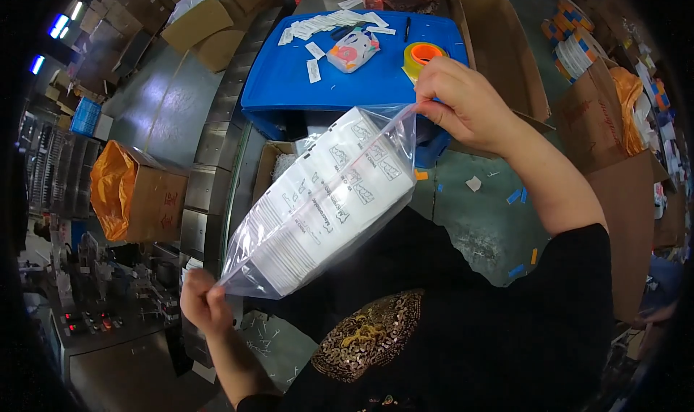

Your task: Packing stacks of small plastic items from a conveyor into large plastic bags.

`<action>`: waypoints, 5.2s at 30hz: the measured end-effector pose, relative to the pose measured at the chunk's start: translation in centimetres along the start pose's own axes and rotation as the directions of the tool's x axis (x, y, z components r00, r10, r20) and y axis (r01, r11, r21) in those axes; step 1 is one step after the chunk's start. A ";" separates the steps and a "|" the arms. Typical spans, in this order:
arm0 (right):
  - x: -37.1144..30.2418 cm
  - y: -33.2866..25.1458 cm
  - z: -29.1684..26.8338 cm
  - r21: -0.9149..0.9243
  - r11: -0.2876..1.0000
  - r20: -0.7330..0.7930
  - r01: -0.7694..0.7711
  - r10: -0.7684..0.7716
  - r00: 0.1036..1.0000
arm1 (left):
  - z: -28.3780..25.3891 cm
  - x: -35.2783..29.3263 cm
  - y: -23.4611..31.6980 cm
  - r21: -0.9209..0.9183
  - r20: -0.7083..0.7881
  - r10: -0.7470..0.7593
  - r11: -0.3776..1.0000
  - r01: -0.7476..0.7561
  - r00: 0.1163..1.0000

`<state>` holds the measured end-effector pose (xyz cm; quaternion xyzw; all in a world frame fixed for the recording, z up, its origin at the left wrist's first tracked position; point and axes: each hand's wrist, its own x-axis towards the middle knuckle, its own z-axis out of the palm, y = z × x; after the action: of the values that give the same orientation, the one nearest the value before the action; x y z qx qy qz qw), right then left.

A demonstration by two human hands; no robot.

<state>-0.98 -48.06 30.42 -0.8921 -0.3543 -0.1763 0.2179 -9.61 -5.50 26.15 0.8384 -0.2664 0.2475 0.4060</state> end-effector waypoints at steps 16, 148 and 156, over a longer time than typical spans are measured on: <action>4.3 -5.8 12.4 0.443 0.892 -0.015 -0.084 0.101 0.995 | 12.4 1.7 -15.8 -0.803 0.521 -0.603 -0.107 0.586 0.604; 2.7 3.6 17.7 0.359 0.898 0.365 0.254 -0.386 0.847 | 2.3 -9.0 -7.3 -0.660 0.448 -0.883 -0.224 0.717 0.136; 2.9 3.7 18.7 0.393 0.881 0.322 0.263 -0.400 0.858 | 3.1 -8.5 -6.8 -0.683 0.408 -0.887 -0.140 0.716 0.216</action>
<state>6.67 -39.28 15.01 -0.7827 -0.5660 0.0342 0.2566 -10.84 -2.36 15.33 0.5080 0.2786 -0.1235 0.8057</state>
